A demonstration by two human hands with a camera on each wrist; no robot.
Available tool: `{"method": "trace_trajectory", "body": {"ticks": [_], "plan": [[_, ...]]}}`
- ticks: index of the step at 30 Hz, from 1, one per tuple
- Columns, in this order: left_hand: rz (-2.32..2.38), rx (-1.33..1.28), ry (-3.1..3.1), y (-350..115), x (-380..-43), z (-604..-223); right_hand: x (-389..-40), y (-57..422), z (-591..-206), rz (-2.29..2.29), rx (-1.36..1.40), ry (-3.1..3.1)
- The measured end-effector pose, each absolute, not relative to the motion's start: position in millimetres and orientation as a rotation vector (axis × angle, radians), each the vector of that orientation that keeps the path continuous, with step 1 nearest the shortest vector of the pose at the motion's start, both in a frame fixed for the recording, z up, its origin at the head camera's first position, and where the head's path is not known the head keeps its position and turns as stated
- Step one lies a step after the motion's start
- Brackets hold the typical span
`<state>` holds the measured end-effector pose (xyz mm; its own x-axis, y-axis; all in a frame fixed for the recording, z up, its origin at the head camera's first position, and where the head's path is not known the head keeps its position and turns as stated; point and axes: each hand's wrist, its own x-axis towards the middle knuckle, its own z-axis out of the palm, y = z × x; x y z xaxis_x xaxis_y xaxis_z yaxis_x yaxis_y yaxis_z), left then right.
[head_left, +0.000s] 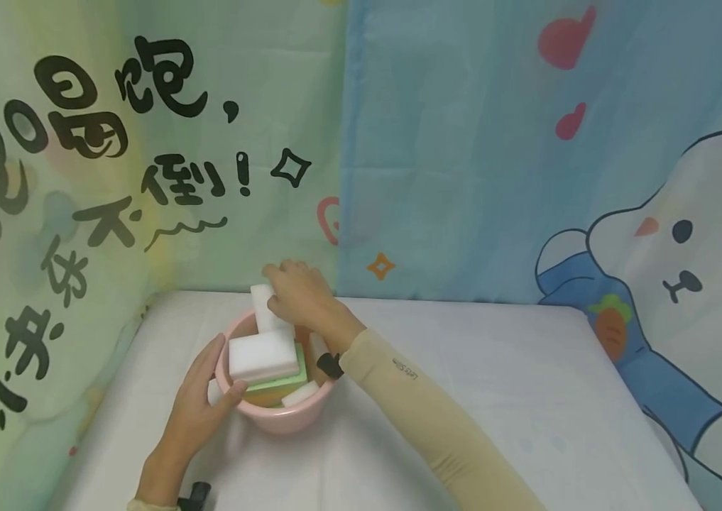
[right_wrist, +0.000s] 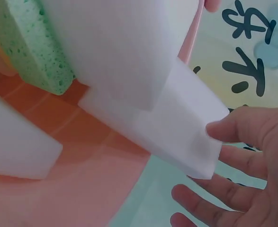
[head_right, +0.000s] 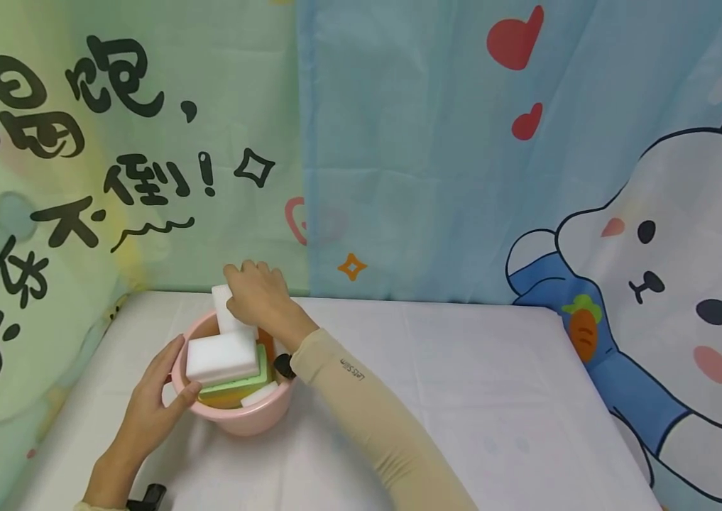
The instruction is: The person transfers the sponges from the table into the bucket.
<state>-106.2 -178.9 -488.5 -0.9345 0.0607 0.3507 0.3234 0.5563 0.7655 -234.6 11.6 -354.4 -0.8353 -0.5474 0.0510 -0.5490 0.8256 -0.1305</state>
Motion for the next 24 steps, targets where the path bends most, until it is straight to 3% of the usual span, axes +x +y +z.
{"method": "trace_trajectory", "body": {"ticks": [24], "plan": [[-1.251, -0.336, -2.572, -186.8, -112.7, -478.2, -232.3, 32.1, -345.8, 0.350, 0.891, -2.938]]}}
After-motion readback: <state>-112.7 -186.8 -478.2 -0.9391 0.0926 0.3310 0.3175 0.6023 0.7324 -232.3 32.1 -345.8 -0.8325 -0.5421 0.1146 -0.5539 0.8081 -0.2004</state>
